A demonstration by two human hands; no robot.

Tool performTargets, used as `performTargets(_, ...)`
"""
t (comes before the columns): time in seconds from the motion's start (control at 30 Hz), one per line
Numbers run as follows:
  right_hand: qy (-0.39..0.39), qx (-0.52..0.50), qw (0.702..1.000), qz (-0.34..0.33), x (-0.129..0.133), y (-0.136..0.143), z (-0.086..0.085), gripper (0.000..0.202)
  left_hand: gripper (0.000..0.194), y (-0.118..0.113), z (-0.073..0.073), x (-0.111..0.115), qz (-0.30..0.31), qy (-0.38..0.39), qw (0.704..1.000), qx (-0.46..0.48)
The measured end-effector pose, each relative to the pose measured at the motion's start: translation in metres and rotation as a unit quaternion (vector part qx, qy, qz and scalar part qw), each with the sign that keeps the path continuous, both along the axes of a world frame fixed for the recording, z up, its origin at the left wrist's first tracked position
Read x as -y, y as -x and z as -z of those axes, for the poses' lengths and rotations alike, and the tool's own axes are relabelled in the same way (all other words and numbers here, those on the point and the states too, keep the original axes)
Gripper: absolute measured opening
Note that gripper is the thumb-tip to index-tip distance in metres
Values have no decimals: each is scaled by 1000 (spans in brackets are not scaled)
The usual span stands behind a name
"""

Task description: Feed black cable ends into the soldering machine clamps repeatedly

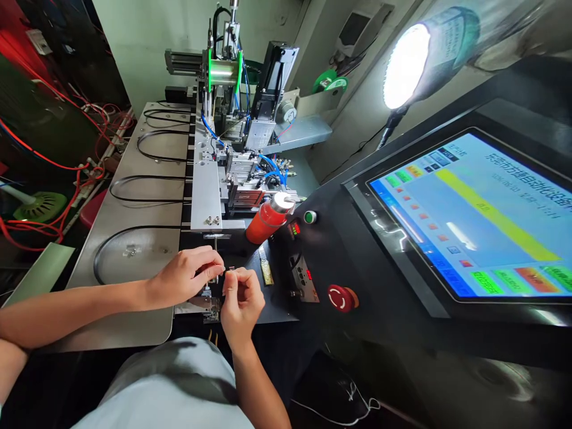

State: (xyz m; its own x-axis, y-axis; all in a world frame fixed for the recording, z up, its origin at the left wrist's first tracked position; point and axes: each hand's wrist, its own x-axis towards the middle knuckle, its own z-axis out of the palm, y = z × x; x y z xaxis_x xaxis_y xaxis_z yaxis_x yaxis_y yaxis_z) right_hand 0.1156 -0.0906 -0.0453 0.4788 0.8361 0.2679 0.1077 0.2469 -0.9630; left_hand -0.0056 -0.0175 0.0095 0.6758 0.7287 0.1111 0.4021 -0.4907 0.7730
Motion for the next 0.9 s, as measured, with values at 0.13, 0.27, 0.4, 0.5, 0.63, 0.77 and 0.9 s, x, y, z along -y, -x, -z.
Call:
performTargets(0.13,60,-2,997,-46,-2,-20,-4,25,25,4,-3,-14,-19,-27,996,-84)
performTargets(0.27,93,-6,996,-6,-3,-34,-1,29,27,6,-3,-25,-22,18,981,-193)
performTargets(0.4,99,-2,995,2,-2,-37,1,30,29,5,1,-26,-28,18,978,-204)
performTargets(0.5,103,2,995,1,-2,-36,2,31,29,5,4,-27,-31,21,977,-208)
performTargets(0.63,109,7,994,-2,-2,-36,2,31,28,5,5,-28,-29,22,978,-207)
performTargets(0.77,106,28,993,-38,2,-38,-2,29,25,5,-3,-20,4,1,990,-144)
performTargets(0.9,97,35,986,-134,8,-33,-10,23,25,7,-7,-4,54,-46,995,-70)
